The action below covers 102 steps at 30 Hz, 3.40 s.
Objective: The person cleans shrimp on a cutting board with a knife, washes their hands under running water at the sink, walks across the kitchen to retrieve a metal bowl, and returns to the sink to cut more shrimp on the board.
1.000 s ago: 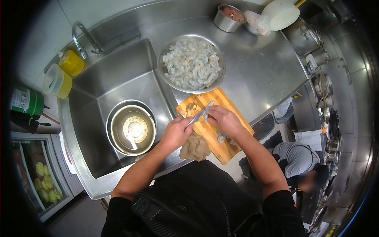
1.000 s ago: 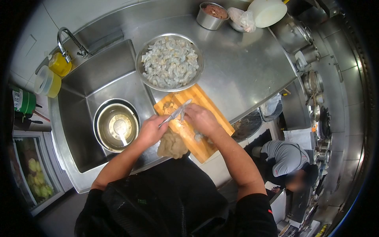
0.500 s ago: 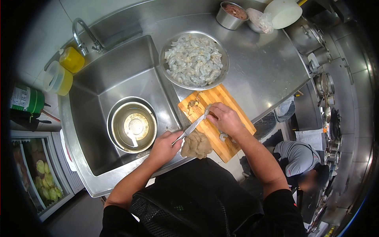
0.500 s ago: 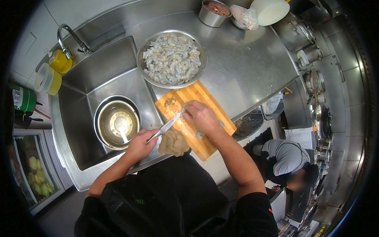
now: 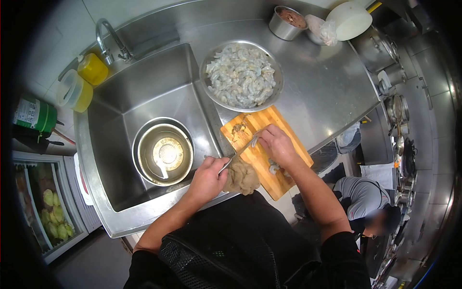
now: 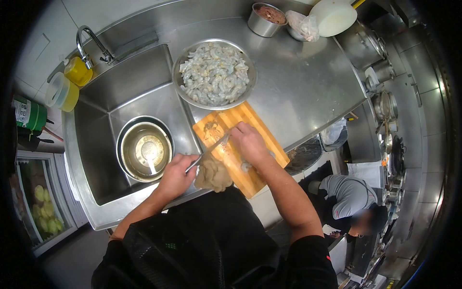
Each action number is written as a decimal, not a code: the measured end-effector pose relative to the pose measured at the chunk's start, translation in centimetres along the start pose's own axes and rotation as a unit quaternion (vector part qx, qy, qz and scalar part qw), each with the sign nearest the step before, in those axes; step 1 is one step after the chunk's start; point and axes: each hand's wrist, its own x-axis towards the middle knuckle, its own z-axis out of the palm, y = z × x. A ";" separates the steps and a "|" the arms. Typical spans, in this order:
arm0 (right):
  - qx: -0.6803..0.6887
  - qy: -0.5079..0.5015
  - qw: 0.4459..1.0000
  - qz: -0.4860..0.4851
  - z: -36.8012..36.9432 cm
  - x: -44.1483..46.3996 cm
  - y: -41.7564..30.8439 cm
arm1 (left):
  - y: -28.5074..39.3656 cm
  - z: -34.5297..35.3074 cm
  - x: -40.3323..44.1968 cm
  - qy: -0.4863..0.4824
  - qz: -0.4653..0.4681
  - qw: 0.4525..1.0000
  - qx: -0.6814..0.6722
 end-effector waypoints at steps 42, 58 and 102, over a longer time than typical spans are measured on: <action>-0.056 0.053 0.997 0.000 0.9 -0.6 -0.3 | -1.2 1.4 -0.5 0.057 -0.014 0.995 0.085; -0.092 0.027 0.995 -0.021 -0.6 -1.6 0.0 | -1.3 1.2 0.5 0.029 -0.018 0.997 0.071; 0.030 -0.104 0.976 0.190 -2.3 -0.6 -2.0 | -1.1 1.7 3.4 0.007 -0.015 0.996 -0.085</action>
